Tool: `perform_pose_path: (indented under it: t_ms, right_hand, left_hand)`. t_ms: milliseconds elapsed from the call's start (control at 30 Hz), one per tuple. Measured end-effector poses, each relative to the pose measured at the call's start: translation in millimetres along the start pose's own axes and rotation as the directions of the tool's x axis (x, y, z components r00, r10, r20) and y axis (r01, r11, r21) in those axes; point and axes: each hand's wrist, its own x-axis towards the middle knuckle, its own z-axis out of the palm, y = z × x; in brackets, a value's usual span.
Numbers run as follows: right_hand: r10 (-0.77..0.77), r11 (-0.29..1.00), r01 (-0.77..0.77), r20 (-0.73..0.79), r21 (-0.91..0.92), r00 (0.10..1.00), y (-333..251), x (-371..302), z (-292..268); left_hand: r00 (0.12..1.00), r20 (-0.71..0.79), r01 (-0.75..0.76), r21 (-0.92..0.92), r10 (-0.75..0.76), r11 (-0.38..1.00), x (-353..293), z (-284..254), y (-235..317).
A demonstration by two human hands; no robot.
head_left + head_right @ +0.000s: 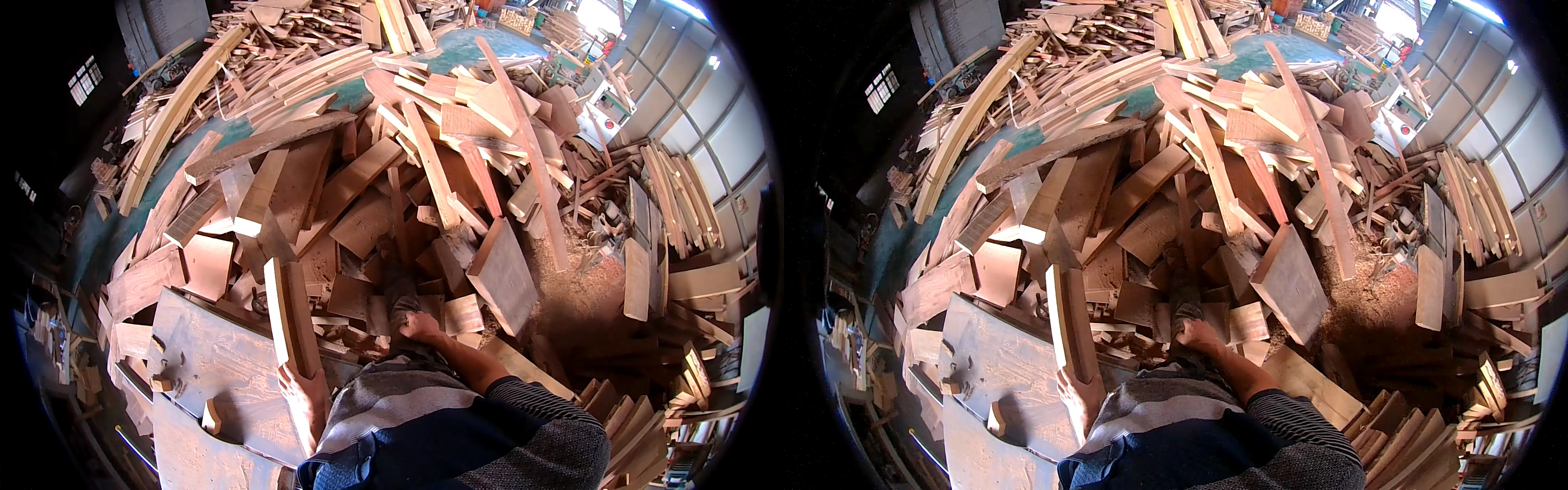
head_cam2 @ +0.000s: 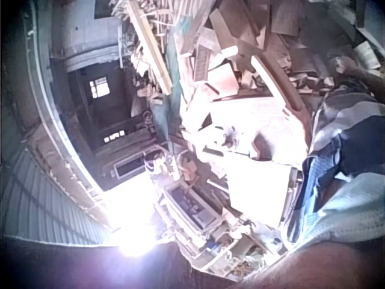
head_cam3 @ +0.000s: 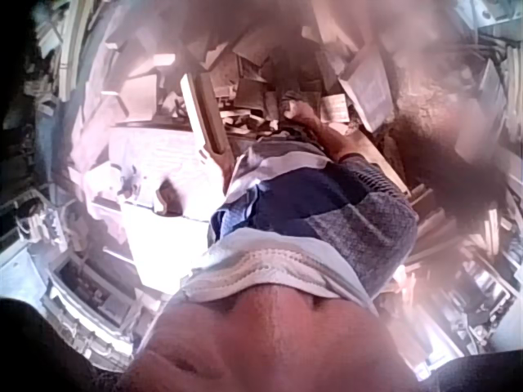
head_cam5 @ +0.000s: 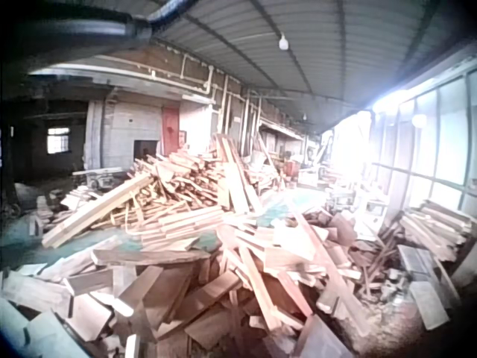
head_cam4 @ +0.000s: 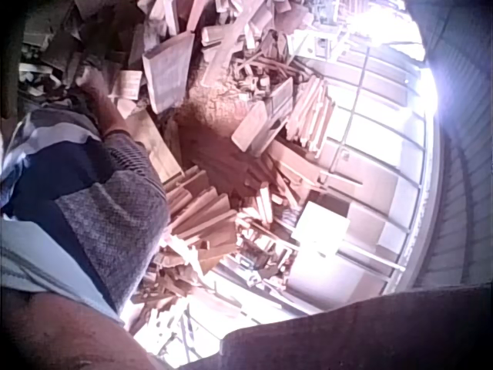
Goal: The person measures several wooden boards and pieces using a yellow tape measure, placing them on a woodworking table and sorting through a pile of wood scraps.
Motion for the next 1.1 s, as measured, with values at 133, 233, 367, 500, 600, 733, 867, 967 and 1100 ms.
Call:
perform_pose_path:
  t_ms: [133,233,367,500,600,733,867,967,1100]
  right_hand:
    - [-0.004,1.000,0.004,-0.014,0.026,1.000,-3,-2,-2]
    - [-0.017,1.000,0.018,-0.023,0.021,1.000,4,-1,1]
    - [-0.058,0.998,0.059,-0.028,0.012,0.998,6,2,6]
    - [-0.076,0.997,0.078,-0.060,0.025,0.995,15,5,12]
    - [-0.077,0.996,0.080,-0.057,0.035,0.995,11,5,11]
    - [-0.050,0.999,0.050,-0.008,0.019,0.999,4,1,4]
    - [-0.024,1.000,0.024,0.034,0.007,0.999,5,1,1]
    - [-0.047,0.999,0.047,0.089,0.006,0.995,1,1,-4]
    - [-0.027,1.000,0.027,0.119,0.000,0.993,-2,1,-6]
  left_hand:
    - [0.999,-0.033,0.003,-0.008,-0.004,1.000,0,2,0]
    - [0.998,-0.056,0.007,-0.024,-0.009,1.000,0,4,4]
    - [0.998,-0.059,0.001,-0.009,-0.001,1.000,1,5,-3]
    - [1.000,-0.024,-0.001,-0.025,0.000,1.000,0,2,1]
    - [1.000,-0.020,0.014,-0.023,-0.014,1.000,0,-2,3]
    - [1.000,0.018,0.018,-0.038,-0.018,0.999,-1,-8,5]
    - [1.000,0.008,-0.002,-0.053,0.003,0.999,-2,-8,7]
    - [1.000,-0.005,0.003,-0.031,-0.004,1.000,-1,-6,4]
    - [1.000,-0.014,-0.004,-0.043,0.004,0.999,0,-3,-1]
